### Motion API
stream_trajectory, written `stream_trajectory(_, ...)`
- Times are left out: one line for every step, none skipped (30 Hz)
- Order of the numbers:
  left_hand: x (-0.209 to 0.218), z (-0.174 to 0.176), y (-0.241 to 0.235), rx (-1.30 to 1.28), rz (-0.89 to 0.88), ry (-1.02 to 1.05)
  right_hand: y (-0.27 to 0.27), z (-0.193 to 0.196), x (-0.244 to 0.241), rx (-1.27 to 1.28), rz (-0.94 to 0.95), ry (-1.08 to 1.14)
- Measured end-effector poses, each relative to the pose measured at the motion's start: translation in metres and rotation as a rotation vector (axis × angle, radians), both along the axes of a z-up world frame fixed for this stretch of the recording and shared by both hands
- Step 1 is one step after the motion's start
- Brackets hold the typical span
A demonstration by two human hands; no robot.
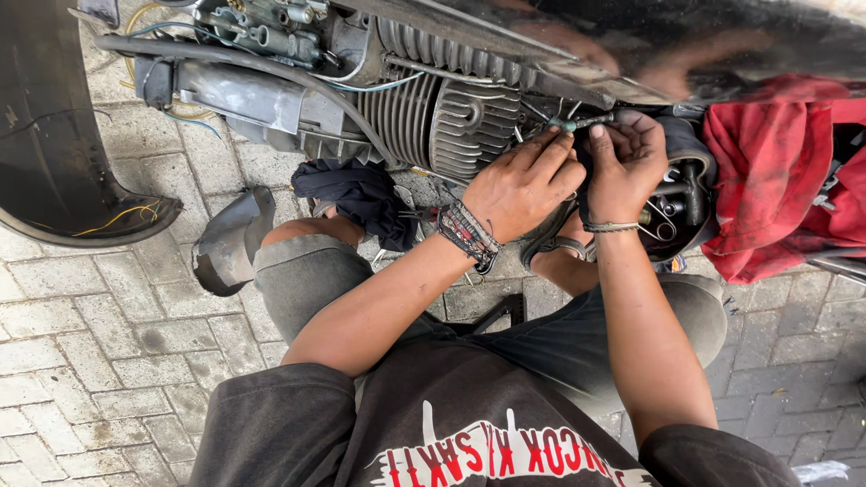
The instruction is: The person uses a T-handle wrench to tighten bolts on the motorcycle engine. They switch between using both hands and one hand to turn the wrench, working on the engine block while sitting on the ground.
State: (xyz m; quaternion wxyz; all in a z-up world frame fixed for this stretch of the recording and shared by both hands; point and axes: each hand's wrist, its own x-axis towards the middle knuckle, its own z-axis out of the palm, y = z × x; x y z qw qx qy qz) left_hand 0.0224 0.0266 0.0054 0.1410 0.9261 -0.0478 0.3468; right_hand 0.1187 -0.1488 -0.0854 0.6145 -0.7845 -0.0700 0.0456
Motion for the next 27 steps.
stream_trajectory(0.002, -0.004, -0.002, 0.004, 0.001, -0.002, -0.001, 0.0, 0.003, 0.004, 0.001, -0.002)
stream_trajectory(0.002, -0.009, -0.005, 0.004, -0.003, -0.009, -0.003, -0.001, 0.003, 0.007, -0.006, -0.01)
stream_trajectory(0.003, -0.013, -0.007, 0.004, -0.007, -0.017, -0.006, -0.001, 0.003, 0.01, -0.014, -0.018)
stream_trajectory(0.003, -0.011, -0.009, 0.004, -0.009, -0.018, -0.007, -0.003, 0.004, 0.01, -0.016, -0.019)
stream_trajectory(0.004, -0.009, -0.011, -0.008, -0.026, -0.025, -0.009, -0.006, 0.005, 0.004, -0.005, -0.031)
stream_trajectory(0.004, -0.007, -0.014, -0.024, -0.042, -0.029, -0.013, -0.007, 0.005, -0.005, 0.007, -0.041)
stream_trajectory(0.004, -0.005, -0.014, -0.028, -0.044, -0.027, -0.012, -0.006, 0.005, -0.009, 0.005, -0.038)
stream_trajectory(0.005, -0.003, -0.013, -0.035, -0.034, -0.02, -0.01, -0.006, 0.005, -0.003, 0.009, -0.037)
stream_trajectory(0.007, -0.001, -0.013, -0.042, -0.025, -0.013, -0.009, -0.005, 0.006, 0.003, 0.012, -0.037)
stream_trajectory(0.006, -0.002, -0.012, -0.042, -0.026, -0.014, -0.005, -0.003, 0.004, 0.002, 0.011, -0.038)
stream_trajectory(0.007, -0.003, -0.012, -0.041, -0.018, -0.002, -0.002, -0.002, 0.003, 0.009, 0.002, -0.025)
stream_trajectory(0.008, -0.004, -0.012, -0.04, -0.012, 0.008, 0.0, 0.0, 0.002, 0.015, -0.01, -0.015)
stream_trajectory(0.008, -0.004, -0.012, -0.041, -0.016, 0.006, 0.0, 0.002, 0.001, 0.014, -0.014, -0.018)
stream_trajectory(0.009, -0.003, -0.012, -0.037, -0.007, 0.018, 0.001, 0.003, 0.001, 0.012, -0.018, -0.012)
stream_trajectory(0.009, -0.003, -0.012, -0.034, 0.001, 0.031, 0.001, 0.004, 0.001, 0.01, -0.021, -0.006)
stream_trajectory(0.011, 0.0, -0.01, -0.034, -0.001, 0.031, 0.0, 0.003, 0.001, 0.01, -0.023, -0.006)
stream_trajectory(0.012, 0.003, -0.008, -0.035, 0.005, 0.04, -0.001, 0.002, 0.001, 0.012, -0.029, 0.0)
stream_trajectory(0.014, 0.006, -0.006, -0.037, 0.013, 0.049, -0.001, 0.001, 0.002, 0.014, -0.034, 0.006)
stream_trajectory(0.016, 0.004, -0.008, -0.037, 0.012, 0.048, -0.002, -0.001, 0.002, 0.014, -0.034, 0.006)
stream_trajectory(0.018, 0.002, -0.01, -0.041, 0.017, 0.047, -0.003, -0.004, 0.003, 0.019, -0.036, 0.033)
stream_trajectory(0.02, 0.0, -0.012, -0.045, 0.021, 0.046, -0.004, -0.007, 0.003, 0.023, -0.037, 0.061)
stream_trajectory(0.021, -0.003, -0.013, -0.045, 0.025, 0.047, -0.002, -0.007, 0.004, 0.022, -0.034, 0.062)
stream_trajectory(0.023, -0.006, -0.014, -0.043, 0.031, 0.044, -0.001, -0.008, 0.004, 0.024, -0.026, 0.054)
stream_trajectory(0.024, -0.009, -0.016, -0.042, 0.034, 0.04, 0.0, -0.009, 0.004, 0.025, -0.021, 0.046)
stream_trajectory(0.022, -0.005, -0.016, -0.043, 0.035, 0.041, 0.0, -0.008, 0.003, 0.024, -0.02, 0.046)
stream_trajectory(0.021, -0.001, -0.015, -0.05, 0.032, 0.031, 0.001, -0.006, 0.003, 0.023, -0.019, 0.039)
stream_trajectory(0.02, 0.004, -0.015, -0.056, 0.03, 0.02, 0.001, -0.005, 0.003, 0.022, -0.018, 0.031)
